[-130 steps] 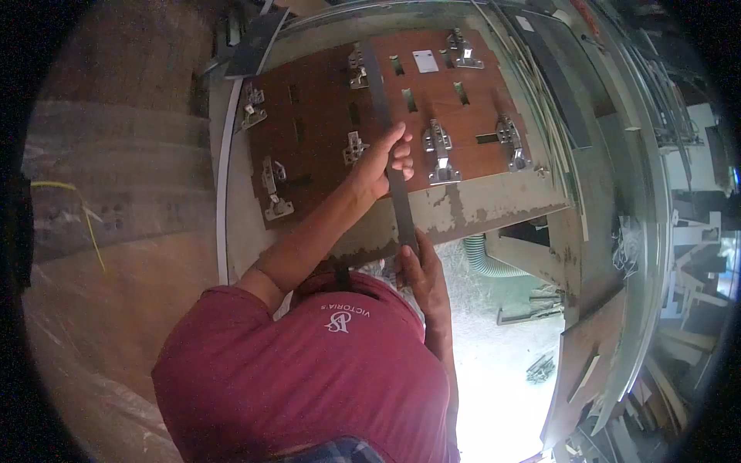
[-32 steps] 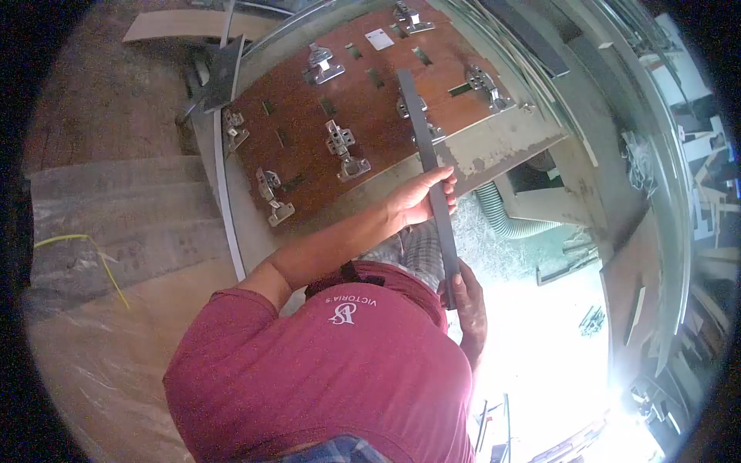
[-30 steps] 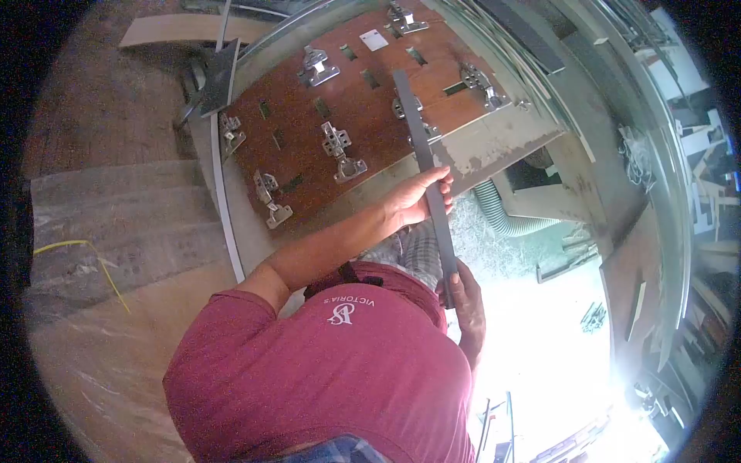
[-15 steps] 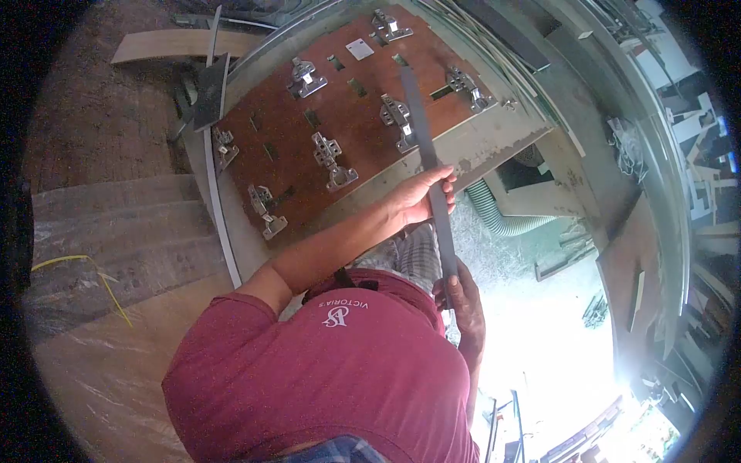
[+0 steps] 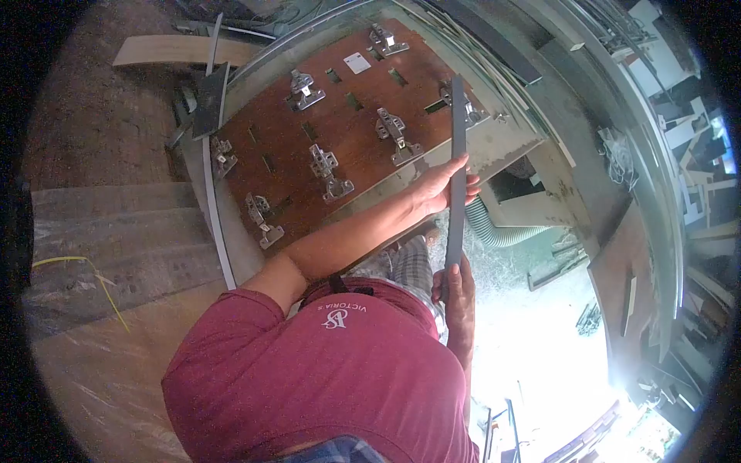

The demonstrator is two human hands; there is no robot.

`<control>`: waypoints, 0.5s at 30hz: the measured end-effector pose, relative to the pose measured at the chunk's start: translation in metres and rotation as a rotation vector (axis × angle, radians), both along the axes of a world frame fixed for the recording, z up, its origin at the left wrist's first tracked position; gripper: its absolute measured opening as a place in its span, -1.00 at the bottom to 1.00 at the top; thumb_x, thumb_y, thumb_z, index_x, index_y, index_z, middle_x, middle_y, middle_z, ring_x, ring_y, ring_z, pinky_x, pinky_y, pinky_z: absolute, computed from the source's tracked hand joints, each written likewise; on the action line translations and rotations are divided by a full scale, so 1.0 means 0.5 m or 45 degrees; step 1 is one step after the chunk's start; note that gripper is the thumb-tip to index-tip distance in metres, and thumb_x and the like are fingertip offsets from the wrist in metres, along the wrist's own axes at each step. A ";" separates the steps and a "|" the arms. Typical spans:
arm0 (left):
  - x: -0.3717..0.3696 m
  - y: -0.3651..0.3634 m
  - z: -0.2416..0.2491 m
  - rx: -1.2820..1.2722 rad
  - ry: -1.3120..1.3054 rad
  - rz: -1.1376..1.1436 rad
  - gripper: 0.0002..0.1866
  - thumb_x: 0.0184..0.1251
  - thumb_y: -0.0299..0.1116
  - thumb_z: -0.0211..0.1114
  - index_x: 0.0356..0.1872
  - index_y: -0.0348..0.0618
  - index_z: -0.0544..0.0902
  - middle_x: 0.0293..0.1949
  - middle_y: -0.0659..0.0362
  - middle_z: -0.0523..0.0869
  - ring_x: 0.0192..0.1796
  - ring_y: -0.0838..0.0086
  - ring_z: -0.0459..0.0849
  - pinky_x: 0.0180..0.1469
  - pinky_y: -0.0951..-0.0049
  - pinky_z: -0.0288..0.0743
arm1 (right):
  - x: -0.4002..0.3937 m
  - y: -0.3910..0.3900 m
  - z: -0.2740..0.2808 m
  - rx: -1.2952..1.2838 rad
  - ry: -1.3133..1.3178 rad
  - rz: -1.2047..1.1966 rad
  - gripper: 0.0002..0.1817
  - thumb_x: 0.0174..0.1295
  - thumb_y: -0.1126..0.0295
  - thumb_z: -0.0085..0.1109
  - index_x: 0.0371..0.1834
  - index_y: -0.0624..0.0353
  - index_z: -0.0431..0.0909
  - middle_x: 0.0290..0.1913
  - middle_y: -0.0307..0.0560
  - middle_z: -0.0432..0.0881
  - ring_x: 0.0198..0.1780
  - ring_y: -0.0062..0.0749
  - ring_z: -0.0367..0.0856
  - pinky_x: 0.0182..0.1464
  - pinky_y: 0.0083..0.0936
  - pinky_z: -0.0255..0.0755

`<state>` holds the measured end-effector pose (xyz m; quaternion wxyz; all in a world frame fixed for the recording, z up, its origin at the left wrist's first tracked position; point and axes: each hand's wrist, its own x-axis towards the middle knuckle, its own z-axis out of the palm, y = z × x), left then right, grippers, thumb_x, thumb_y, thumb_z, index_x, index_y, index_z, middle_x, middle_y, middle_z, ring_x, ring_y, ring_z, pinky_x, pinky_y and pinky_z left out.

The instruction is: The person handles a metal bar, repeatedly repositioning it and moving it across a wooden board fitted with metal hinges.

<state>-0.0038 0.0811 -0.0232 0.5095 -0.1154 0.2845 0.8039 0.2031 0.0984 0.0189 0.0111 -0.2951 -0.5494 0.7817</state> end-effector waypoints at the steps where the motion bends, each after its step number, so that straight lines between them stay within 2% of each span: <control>1: 0.001 0.000 0.001 -0.012 0.007 0.009 -0.62 0.10 -0.05 0.30 -0.28 -0.11 0.41 -0.33 0.07 0.57 -0.33 0.27 0.63 -0.19 0.21 0.53 | 0.000 0.001 0.004 0.001 -0.006 0.012 -0.45 0.30 0.04 -0.13 0.22 0.18 0.16 -0.56 -0.26 0.39 -0.65 -0.70 0.29 -0.64 -0.75 0.19; 4: 0.000 0.004 -0.013 0.046 0.082 -0.004 -0.53 0.04 0.05 0.32 -0.24 -0.06 0.38 -0.32 0.10 0.57 -0.34 0.28 0.63 -0.25 0.19 0.52 | 0.000 0.004 0.004 0.005 -0.006 0.022 -0.45 0.30 0.03 -0.14 0.21 0.18 0.16 -0.56 -0.27 0.39 -0.65 -0.71 0.30 -0.64 -0.76 0.20; 14: -0.015 -0.011 0.020 0.001 0.074 0.042 -0.51 0.07 0.05 0.29 -0.19 -0.09 0.37 -0.29 0.10 0.57 -0.28 0.25 0.63 -0.21 0.22 0.52 | -0.024 0.004 0.020 0.117 0.037 0.071 -0.43 0.28 -0.02 -0.13 0.17 0.21 0.22 -0.58 -0.26 0.38 -0.67 -0.69 0.28 -0.66 -0.75 0.19; 15: -0.027 -0.018 0.031 0.033 0.105 0.067 -0.49 0.06 0.05 0.29 -0.16 -0.13 0.39 -0.27 0.08 0.58 -0.20 0.21 0.62 -0.15 0.17 0.51 | -0.037 0.005 0.024 0.118 0.037 0.073 -0.43 0.28 -0.02 -0.13 0.17 0.21 0.22 -0.58 -0.26 0.38 -0.67 -0.69 0.28 -0.66 -0.75 0.19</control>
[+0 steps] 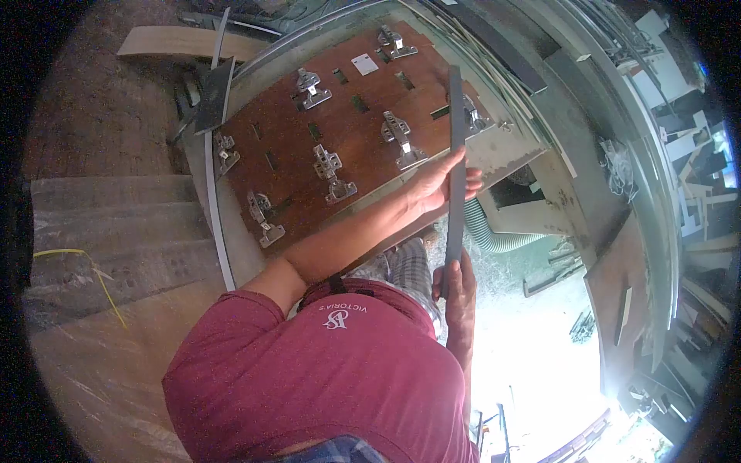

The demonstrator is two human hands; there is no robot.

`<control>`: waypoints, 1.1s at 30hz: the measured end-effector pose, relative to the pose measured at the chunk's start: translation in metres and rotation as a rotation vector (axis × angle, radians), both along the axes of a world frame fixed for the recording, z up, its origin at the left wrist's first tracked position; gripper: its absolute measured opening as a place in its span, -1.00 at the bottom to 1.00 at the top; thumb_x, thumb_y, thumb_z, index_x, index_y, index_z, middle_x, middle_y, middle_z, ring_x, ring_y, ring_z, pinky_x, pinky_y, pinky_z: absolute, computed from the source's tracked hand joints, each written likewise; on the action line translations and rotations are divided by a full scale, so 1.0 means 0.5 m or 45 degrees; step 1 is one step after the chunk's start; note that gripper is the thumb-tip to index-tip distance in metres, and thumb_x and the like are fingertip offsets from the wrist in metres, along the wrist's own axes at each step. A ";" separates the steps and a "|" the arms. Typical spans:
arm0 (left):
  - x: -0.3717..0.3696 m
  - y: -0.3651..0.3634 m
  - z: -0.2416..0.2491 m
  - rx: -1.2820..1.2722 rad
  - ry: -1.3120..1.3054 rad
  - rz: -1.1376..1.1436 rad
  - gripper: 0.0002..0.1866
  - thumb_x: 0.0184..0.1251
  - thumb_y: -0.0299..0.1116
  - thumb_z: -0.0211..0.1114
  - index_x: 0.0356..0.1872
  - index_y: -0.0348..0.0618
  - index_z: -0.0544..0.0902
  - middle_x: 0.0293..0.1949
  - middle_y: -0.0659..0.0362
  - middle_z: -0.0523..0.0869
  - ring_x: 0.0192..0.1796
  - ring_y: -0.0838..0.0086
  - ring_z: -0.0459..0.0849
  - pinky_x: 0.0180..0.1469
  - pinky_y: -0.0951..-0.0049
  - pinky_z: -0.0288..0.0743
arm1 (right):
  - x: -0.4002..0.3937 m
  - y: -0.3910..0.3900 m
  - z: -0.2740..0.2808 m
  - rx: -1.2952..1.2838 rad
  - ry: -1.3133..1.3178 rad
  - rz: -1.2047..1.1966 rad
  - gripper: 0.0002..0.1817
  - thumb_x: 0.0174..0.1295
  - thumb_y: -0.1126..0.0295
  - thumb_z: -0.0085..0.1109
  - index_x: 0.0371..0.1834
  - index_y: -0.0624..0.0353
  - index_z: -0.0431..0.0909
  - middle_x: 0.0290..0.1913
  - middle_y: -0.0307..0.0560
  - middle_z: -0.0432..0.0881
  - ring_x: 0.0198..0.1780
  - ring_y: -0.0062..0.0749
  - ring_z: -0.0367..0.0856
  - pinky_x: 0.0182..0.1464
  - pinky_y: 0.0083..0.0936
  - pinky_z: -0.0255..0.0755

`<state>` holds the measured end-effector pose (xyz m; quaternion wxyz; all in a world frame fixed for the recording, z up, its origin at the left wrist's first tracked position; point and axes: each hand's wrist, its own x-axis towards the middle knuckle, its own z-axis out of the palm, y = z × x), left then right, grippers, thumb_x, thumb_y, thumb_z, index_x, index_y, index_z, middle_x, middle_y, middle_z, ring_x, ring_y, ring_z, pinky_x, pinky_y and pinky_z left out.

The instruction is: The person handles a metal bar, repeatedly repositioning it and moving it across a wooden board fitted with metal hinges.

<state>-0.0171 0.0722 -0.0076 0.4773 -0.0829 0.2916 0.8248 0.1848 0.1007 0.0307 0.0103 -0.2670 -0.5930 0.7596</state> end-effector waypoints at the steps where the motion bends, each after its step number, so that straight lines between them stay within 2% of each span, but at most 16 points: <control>1: -0.011 -0.006 0.007 0.034 0.032 0.024 -0.46 0.06 0.05 0.29 -0.13 -0.16 0.40 -0.24 0.05 0.59 -0.13 0.18 0.61 -0.09 0.13 0.49 | -0.018 0.002 0.006 0.003 0.057 0.030 -0.43 0.28 -0.02 -0.14 0.17 0.21 0.22 -0.58 -0.26 0.38 -0.68 -0.69 0.28 -0.66 -0.75 0.19; 4: -0.037 -0.031 0.025 -0.012 0.189 0.058 -0.36 0.04 0.15 0.25 -0.05 -0.18 0.37 -0.19 0.03 0.58 -0.06 0.15 0.58 -0.05 0.11 0.48 | -0.085 0.000 0.034 0.036 0.122 0.070 -0.47 0.29 -0.01 -0.16 0.12 0.20 0.25 -0.58 -0.27 0.37 -0.67 -0.69 0.28 -0.65 -0.76 0.18; 8: -0.060 -0.066 0.073 -0.057 0.367 0.128 -0.35 0.10 0.22 0.13 0.00 -0.12 0.33 -0.13 0.01 0.58 -0.04 0.14 0.57 0.01 0.11 0.44 | -0.178 -0.016 0.074 -0.004 0.202 0.127 -0.54 0.30 0.01 -0.16 0.03 0.17 0.30 -0.55 -0.28 0.37 -0.62 -0.70 0.31 -0.62 -0.76 0.19; 9: -0.078 -0.076 0.074 -0.012 0.340 0.064 -0.42 0.20 0.17 0.04 0.01 -0.11 0.32 -0.10 -0.02 0.56 -0.05 0.12 0.57 0.04 0.11 0.43 | -0.197 -0.020 0.081 -0.019 0.209 0.156 -0.57 0.30 0.02 -0.16 0.01 0.15 0.30 -0.54 -0.29 0.37 -0.60 -0.70 0.32 -0.61 -0.76 0.20; 10: -0.093 -0.082 0.076 -0.012 0.347 0.073 -0.42 0.20 0.17 0.04 0.01 -0.11 0.32 -0.10 -0.02 0.56 -0.05 0.12 0.57 0.04 0.11 0.43 | -0.214 -0.025 0.082 -0.017 0.216 0.166 -0.57 0.30 0.02 -0.16 0.01 0.15 0.30 -0.54 -0.29 0.37 -0.60 -0.70 0.32 -0.61 -0.76 0.20; 13: -0.133 -0.092 0.080 0.025 0.246 0.216 -0.55 0.36 0.02 -0.12 0.02 -0.15 0.31 -0.09 -0.06 0.54 -0.09 0.12 0.58 0.01 0.12 0.48 | -0.258 -0.035 0.082 -0.077 0.184 0.186 -0.61 0.31 0.05 -0.15 -0.02 0.13 0.33 -0.51 -0.30 0.38 -0.59 -0.70 0.32 -0.58 -0.76 0.22; 22: -0.176 -0.098 0.018 -0.059 0.220 0.317 -0.52 0.37 0.00 -0.14 0.04 -0.23 0.27 -0.17 -0.04 0.54 -0.13 0.15 0.58 0.00 0.13 0.49 | -0.302 -0.051 0.060 -0.209 0.171 0.230 -0.62 0.30 0.07 -0.12 -0.04 0.13 0.33 -0.49 -0.29 0.38 -0.56 -0.68 0.32 -0.56 -0.74 0.23; 23: -0.177 -0.096 0.011 -0.058 0.217 0.319 -0.52 0.37 0.00 -0.14 0.04 -0.23 0.27 -0.17 -0.04 0.54 -0.13 0.15 0.58 0.00 0.13 0.49 | -0.302 -0.051 0.059 -0.208 0.167 0.232 -0.62 0.30 0.07 -0.12 -0.04 0.13 0.33 -0.49 -0.29 0.38 -0.56 -0.68 0.32 -0.56 -0.74 0.23; 25: -0.177 -0.095 0.006 0.028 0.191 0.380 -0.57 0.33 -0.02 -0.04 -0.06 -0.21 0.26 -0.19 -0.11 0.53 -0.23 0.07 0.62 -0.12 0.05 0.53 | -0.303 -0.052 0.058 -0.202 0.150 0.234 -0.61 0.30 0.08 -0.12 -0.01 0.14 0.32 -0.50 -0.29 0.38 -0.56 -0.68 0.32 -0.55 -0.74 0.22; 32: -0.172 -0.101 0.000 0.038 0.181 0.377 -0.57 0.34 -0.02 -0.04 -0.07 -0.22 0.26 -0.20 -0.10 0.54 -0.23 0.09 0.61 -0.13 0.09 0.54 | -0.299 -0.056 0.048 -0.144 0.139 0.250 -0.60 0.31 0.08 -0.14 0.02 0.16 0.30 -0.51 -0.30 0.37 -0.56 -0.69 0.32 -0.56 -0.74 0.22; 33: -0.170 -0.104 0.000 0.038 0.199 0.376 -0.58 0.34 -0.03 -0.05 -0.07 -0.21 0.26 -0.20 -0.09 0.54 -0.23 0.09 0.61 -0.12 0.10 0.54 | -0.298 -0.057 0.045 -0.117 0.132 0.252 -0.53 0.30 0.05 -0.14 0.07 0.20 0.28 -0.51 -0.29 0.38 -0.57 -0.69 0.34 -0.57 -0.75 0.23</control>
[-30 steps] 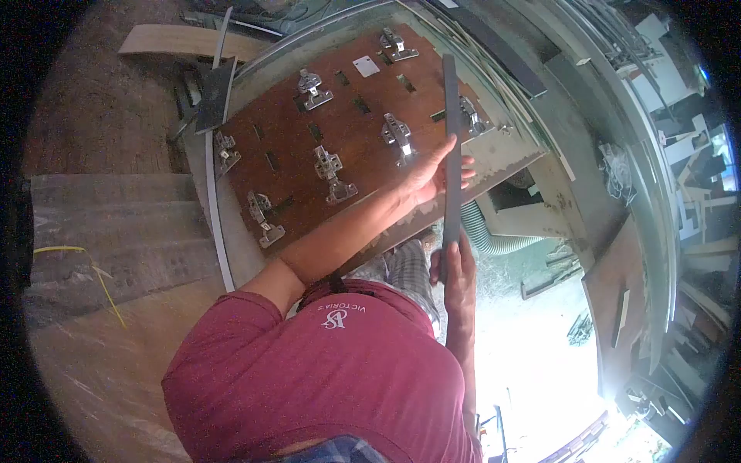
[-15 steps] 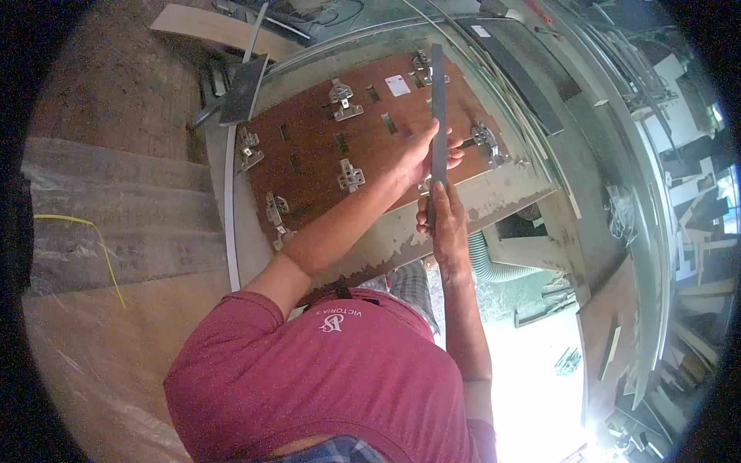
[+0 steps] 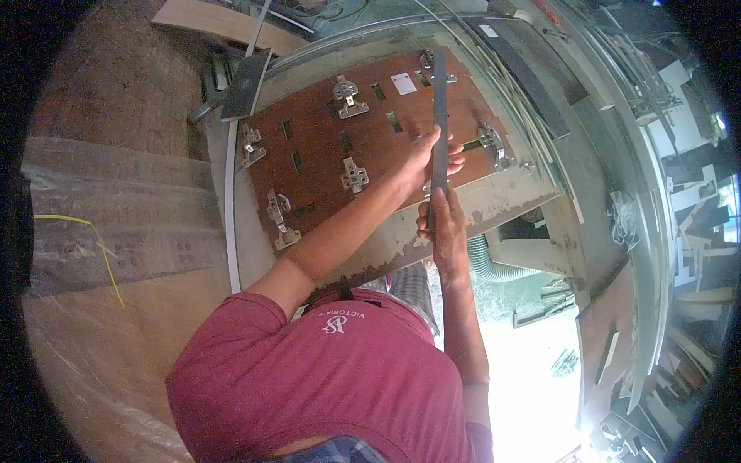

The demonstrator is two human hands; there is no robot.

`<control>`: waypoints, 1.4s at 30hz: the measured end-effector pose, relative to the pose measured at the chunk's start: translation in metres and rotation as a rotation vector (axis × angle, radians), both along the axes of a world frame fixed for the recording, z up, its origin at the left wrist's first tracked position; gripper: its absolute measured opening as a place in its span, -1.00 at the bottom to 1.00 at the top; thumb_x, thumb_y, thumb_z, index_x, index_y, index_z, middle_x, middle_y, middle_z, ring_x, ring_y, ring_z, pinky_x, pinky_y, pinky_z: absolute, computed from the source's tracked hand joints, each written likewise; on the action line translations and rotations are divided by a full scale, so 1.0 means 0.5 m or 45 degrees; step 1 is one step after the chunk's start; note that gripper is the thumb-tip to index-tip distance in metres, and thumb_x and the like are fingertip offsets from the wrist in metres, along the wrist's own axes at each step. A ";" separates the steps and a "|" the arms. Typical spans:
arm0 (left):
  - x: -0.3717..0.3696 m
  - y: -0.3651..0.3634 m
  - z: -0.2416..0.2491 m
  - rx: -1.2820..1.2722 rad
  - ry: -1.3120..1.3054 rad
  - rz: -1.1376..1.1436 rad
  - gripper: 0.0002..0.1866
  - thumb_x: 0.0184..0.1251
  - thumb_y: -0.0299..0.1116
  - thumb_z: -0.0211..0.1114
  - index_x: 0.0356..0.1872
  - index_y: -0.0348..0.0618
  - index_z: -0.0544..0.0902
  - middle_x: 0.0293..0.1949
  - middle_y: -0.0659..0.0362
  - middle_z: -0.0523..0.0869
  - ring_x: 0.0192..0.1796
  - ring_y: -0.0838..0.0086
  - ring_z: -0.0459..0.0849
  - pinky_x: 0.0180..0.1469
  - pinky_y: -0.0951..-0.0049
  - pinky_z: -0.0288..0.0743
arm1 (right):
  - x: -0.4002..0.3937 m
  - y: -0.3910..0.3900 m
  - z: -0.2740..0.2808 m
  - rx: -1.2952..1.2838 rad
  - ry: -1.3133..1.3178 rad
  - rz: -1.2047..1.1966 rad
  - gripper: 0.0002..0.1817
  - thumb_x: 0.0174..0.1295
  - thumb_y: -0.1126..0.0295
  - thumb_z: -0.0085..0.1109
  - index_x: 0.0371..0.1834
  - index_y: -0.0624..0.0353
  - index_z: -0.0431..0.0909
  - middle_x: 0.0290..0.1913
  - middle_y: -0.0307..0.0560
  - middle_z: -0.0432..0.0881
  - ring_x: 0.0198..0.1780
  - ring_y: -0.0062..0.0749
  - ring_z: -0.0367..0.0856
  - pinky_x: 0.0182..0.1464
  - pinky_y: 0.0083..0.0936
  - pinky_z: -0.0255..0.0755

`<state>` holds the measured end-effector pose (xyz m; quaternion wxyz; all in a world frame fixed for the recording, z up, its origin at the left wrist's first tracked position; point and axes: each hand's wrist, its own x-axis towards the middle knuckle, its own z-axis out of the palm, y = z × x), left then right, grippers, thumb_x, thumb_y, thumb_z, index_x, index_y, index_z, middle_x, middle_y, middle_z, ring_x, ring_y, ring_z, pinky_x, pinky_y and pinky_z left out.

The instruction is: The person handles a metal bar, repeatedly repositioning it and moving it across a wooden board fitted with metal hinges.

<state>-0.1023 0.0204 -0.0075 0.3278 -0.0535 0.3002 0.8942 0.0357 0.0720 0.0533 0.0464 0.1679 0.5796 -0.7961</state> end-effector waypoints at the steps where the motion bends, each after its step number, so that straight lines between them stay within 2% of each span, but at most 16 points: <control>1: 0.002 -0.003 0.000 -0.003 0.017 0.000 -0.58 0.35 -0.03 -0.05 -0.07 -0.21 0.26 -0.21 -0.08 0.54 -0.23 0.09 0.61 -0.11 0.11 0.53 | 0.002 -0.002 -0.001 0.028 -0.006 0.001 -0.46 0.29 0.01 -0.14 0.12 0.25 0.26 -0.51 -0.28 0.40 -0.57 -0.69 0.35 -0.57 -0.76 0.25; 8: 0.065 -0.071 0.050 0.011 0.037 0.093 -0.50 0.28 0.06 0.01 -0.07 -0.19 0.26 -0.21 -0.05 0.54 -0.21 0.11 0.61 -0.09 0.12 0.53 | 0.040 -0.030 0.019 0.147 0.067 0.088 -0.45 0.29 0.03 -0.15 0.13 0.29 0.26 -0.55 -0.27 0.38 -0.59 -0.69 0.34 -0.58 -0.74 0.22; 10: 0.095 -0.099 0.050 0.033 0.001 0.150 -0.50 0.32 0.05 -0.05 0.02 -0.18 0.30 -0.16 -0.04 0.55 -0.15 0.17 0.61 -0.02 0.13 0.49 | 0.057 -0.038 0.020 0.220 0.075 0.224 -0.46 0.28 0.04 -0.12 0.17 0.21 0.24 -0.58 -0.28 0.37 -0.66 -0.70 0.30 -0.65 -0.77 0.18; 14: 0.146 -0.148 0.040 0.015 0.003 0.262 -0.50 0.31 0.04 -0.04 0.02 -0.19 0.30 -0.05 -0.10 0.53 -0.09 0.15 0.60 -0.02 0.15 0.50 | 0.085 -0.057 0.016 0.191 0.014 0.302 -0.44 0.28 0.03 -0.12 0.18 0.24 0.23 -0.60 -0.26 0.36 -0.67 -0.69 0.30 -0.67 -0.77 0.16; 20: 0.170 -0.178 0.038 0.036 -0.045 0.362 -0.49 0.31 0.04 -0.04 0.02 -0.22 0.30 -0.07 -0.11 0.53 -0.06 0.12 0.59 0.00 0.16 0.52 | 0.085 -0.066 0.016 0.214 0.003 0.451 -0.44 0.29 0.05 -0.15 0.20 0.25 0.20 -0.61 -0.26 0.36 -0.67 -0.70 0.28 -0.67 -0.78 0.14; 25: 0.179 -0.183 0.033 0.017 -0.138 0.405 -0.54 0.39 -0.04 -0.16 0.06 -0.25 0.22 -0.12 -0.12 0.54 -0.15 0.14 0.63 -0.09 0.22 0.58 | 0.085 -0.062 -0.003 0.202 -0.040 0.558 -0.45 0.31 0.08 -0.17 0.22 0.25 0.18 -0.60 -0.25 0.37 -0.67 -0.71 0.29 -0.68 -0.78 0.15; 27: 0.179 -0.183 0.031 0.041 -0.148 0.400 -0.53 0.39 -0.04 -0.16 0.06 -0.25 0.21 -0.13 -0.11 0.55 -0.16 0.15 0.64 -0.10 0.22 0.59 | 0.085 -0.066 -0.003 0.189 -0.019 0.483 -0.48 0.31 0.09 -0.17 0.19 0.25 0.20 -0.59 -0.25 0.38 -0.67 -0.71 0.30 -0.68 -0.78 0.16; 34: 0.177 -0.182 0.031 0.016 -0.145 0.385 -0.54 0.38 -0.04 -0.14 0.05 -0.23 0.22 -0.15 -0.10 0.56 -0.21 0.18 0.65 -0.13 0.27 0.60 | 0.082 -0.060 -0.015 0.185 -0.057 0.505 -0.49 0.32 0.12 -0.17 0.23 0.20 0.18 -0.57 -0.26 0.39 -0.66 -0.71 0.32 -0.67 -0.79 0.18; 42: 0.178 -0.184 0.015 0.044 -0.124 0.400 -0.56 0.37 -0.02 -0.14 0.01 -0.20 0.24 -0.17 -0.08 0.57 -0.21 0.22 0.66 -0.15 0.26 0.61 | 0.084 -0.067 -0.016 0.215 -0.038 0.510 -0.48 0.32 0.11 -0.17 0.22 0.24 0.20 -0.60 -0.27 0.39 -0.67 -0.70 0.31 -0.68 -0.78 0.17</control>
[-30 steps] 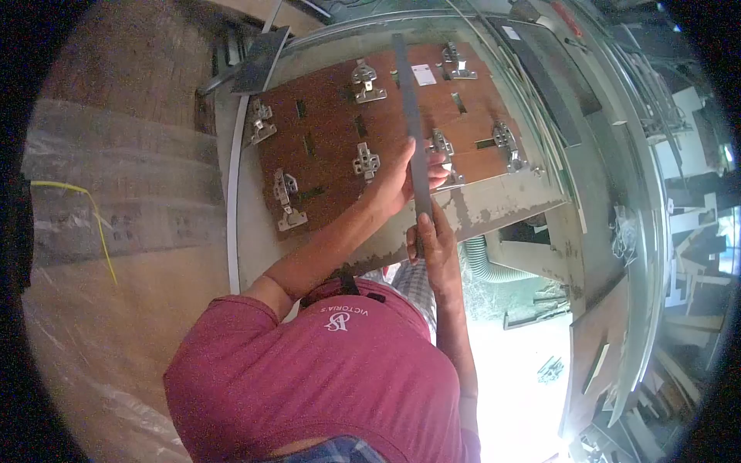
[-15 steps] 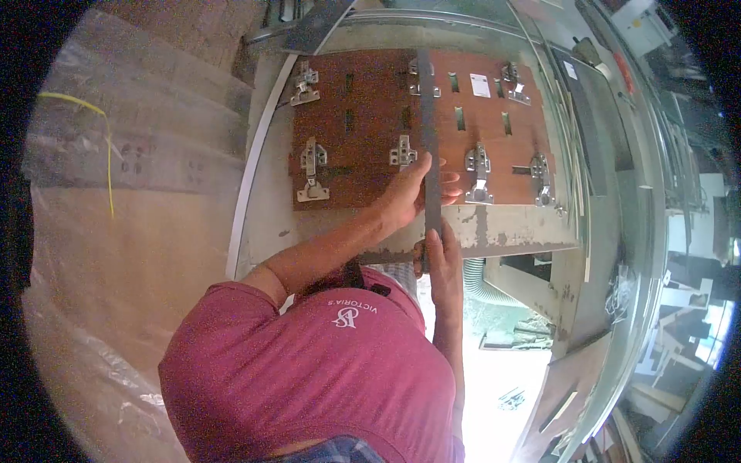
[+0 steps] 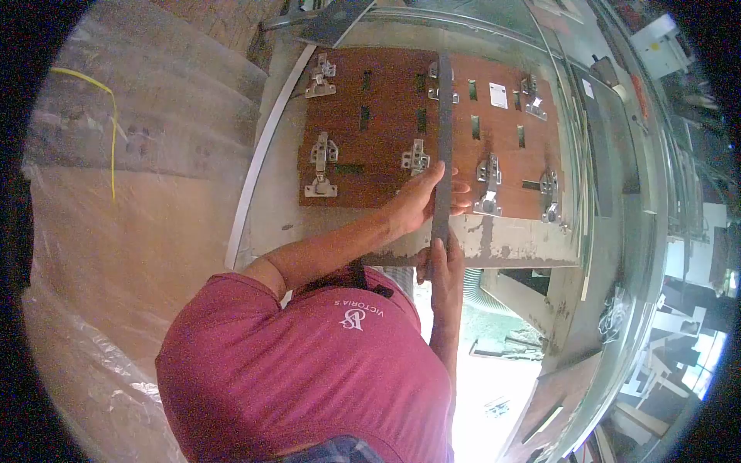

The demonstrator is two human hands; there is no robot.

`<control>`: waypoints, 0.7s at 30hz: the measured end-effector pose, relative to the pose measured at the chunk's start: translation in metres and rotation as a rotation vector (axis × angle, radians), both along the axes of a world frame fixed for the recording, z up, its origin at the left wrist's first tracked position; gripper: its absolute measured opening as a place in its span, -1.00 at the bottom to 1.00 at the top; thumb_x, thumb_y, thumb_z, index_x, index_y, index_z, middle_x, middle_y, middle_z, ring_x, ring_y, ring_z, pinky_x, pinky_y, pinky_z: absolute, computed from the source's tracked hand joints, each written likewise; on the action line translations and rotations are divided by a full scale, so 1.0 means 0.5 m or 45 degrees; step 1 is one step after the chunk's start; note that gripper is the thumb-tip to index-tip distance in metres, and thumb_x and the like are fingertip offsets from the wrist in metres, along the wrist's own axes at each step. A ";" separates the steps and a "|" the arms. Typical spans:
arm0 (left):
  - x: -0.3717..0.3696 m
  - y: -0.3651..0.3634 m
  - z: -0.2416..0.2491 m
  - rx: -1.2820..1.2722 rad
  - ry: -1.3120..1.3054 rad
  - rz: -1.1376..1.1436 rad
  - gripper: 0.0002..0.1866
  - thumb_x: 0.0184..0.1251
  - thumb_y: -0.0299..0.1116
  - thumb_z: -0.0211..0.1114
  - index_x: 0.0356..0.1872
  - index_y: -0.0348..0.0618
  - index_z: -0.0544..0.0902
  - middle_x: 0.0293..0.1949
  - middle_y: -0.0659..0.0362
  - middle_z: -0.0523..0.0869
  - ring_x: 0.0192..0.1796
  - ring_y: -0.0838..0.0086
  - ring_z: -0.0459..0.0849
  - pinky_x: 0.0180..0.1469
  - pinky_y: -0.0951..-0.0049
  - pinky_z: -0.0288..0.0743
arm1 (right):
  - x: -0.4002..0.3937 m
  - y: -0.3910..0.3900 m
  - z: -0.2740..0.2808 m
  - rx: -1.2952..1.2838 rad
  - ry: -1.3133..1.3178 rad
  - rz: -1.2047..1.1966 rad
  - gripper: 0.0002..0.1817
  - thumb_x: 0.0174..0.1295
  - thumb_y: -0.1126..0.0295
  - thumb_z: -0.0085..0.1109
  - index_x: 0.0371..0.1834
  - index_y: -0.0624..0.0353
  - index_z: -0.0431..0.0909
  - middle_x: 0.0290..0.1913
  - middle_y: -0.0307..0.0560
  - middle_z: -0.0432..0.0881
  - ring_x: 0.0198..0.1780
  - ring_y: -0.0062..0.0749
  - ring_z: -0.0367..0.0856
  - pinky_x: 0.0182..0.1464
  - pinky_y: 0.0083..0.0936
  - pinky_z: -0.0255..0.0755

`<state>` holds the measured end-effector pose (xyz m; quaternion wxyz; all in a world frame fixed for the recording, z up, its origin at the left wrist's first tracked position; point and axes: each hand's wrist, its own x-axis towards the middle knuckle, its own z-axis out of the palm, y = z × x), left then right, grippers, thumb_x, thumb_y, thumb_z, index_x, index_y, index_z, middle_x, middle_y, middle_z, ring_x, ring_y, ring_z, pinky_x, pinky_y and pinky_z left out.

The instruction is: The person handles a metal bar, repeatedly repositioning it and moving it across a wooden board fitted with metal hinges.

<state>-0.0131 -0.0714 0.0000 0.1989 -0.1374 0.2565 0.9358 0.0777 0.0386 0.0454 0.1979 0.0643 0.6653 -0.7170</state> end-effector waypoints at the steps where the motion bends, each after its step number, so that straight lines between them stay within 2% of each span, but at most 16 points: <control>1: 0.000 -0.002 0.000 -0.019 -0.007 -0.004 -0.56 0.36 -0.01 -0.13 0.00 -0.19 0.24 -0.17 -0.08 0.56 -0.21 0.22 0.66 -0.16 0.26 0.61 | 0.000 -0.003 -0.002 0.007 0.005 -0.005 -0.48 0.32 0.11 -0.16 0.21 0.24 0.20 -0.60 -0.27 0.39 -0.68 -0.70 0.31 -0.68 -0.77 0.17; 2: 0.001 -0.004 -0.001 -0.018 -0.007 0.003 -0.56 0.36 -0.01 -0.13 0.00 -0.19 0.24 -0.17 -0.08 0.56 -0.21 0.22 0.66 -0.16 0.26 0.61 | 0.000 -0.005 0.001 0.008 0.005 0.002 -0.48 0.32 0.11 -0.16 0.21 0.24 0.20 -0.60 -0.27 0.39 -0.68 -0.70 0.31 -0.68 -0.77 0.17; 4: 0.008 -0.014 0.005 0.016 -0.020 0.045 -0.47 0.29 0.05 -0.02 0.03 -0.21 0.29 -0.13 -0.11 0.55 -0.16 0.08 0.63 -0.05 0.11 0.53 | 0.000 -0.012 0.012 0.005 -0.026 0.013 -0.48 0.32 0.11 -0.18 0.21 0.25 0.20 -0.61 -0.26 0.39 -0.68 -0.70 0.31 -0.68 -0.77 0.16; 11: 0.030 -0.097 0.020 0.063 -0.068 0.199 -0.44 0.20 0.13 0.05 -0.01 -0.14 0.32 -0.16 -0.06 0.59 -0.17 0.08 0.62 -0.08 0.08 0.53 | -0.004 -0.038 0.018 -0.013 0.031 0.240 -0.44 0.31 0.06 -0.20 0.23 0.24 0.19 -0.64 -0.26 0.37 -0.70 -0.70 0.27 -0.68 -0.77 0.12; 13: 0.030 -0.133 0.020 -0.010 -0.067 0.338 -0.36 0.14 0.13 0.14 0.05 -0.14 0.20 -0.23 -0.01 0.59 -0.22 0.18 0.65 -0.14 0.17 0.57 | -0.002 -0.051 0.018 0.037 -0.022 0.327 -0.42 0.30 0.05 -0.18 0.24 0.24 0.19 -0.65 -0.27 0.35 -0.70 -0.69 0.26 -0.68 -0.75 0.10; 15: 0.032 -0.162 0.016 -0.079 -0.127 0.391 -0.41 0.18 0.11 0.12 0.03 -0.14 0.26 -0.29 0.04 0.60 -0.25 0.23 0.64 -0.15 0.16 0.55 | -0.003 -0.060 0.024 0.042 -0.037 0.377 -0.41 0.29 0.04 -0.17 0.25 0.24 0.19 -0.66 -0.27 0.35 -0.70 -0.69 0.25 -0.68 -0.75 0.09; 17: 0.039 -0.183 0.003 -0.060 -0.148 0.445 -0.47 0.21 0.08 0.10 -0.03 -0.15 0.35 -0.32 0.07 0.61 -0.30 0.30 0.62 -0.19 0.20 0.54 | -0.008 -0.070 0.028 -0.027 -0.138 0.451 -0.49 0.30 0.18 -0.11 0.23 0.24 0.21 -0.63 -0.29 0.35 -0.61 -0.66 0.28 -0.59 -0.69 0.17; 18: 0.043 -0.186 0.015 -0.062 -0.183 0.507 -0.54 0.22 0.05 0.12 -0.12 -0.15 0.47 -0.34 0.11 0.58 -0.38 0.34 0.56 -0.25 0.24 0.52 | -0.009 -0.075 0.027 -0.029 -0.138 0.454 -0.49 0.30 0.18 -0.11 0.23 0.24 0.21 -0.63 -0.29 0.35 -0.61 -0.66 0.28 -0.59 -0.69 0.17; 21: 0.044 -0.204 -0.001 -0.083 -0.167 0.496 -0.53 0.23 0.07 0.08 -0.09 -0.15 0.41 -0.37 0.11 0.59 -0.38 0.37 0.58 -0.22 0.23 0.52 | -0.011 -0.089 0.019 0.040 -0.064 0.467 -0.42 0.28 0.07 -0.12 0.24 0.25 0.21 -0.64 -0.28 0.35 -0.69 -0.68 0.25 -0.65 -0.72 0.11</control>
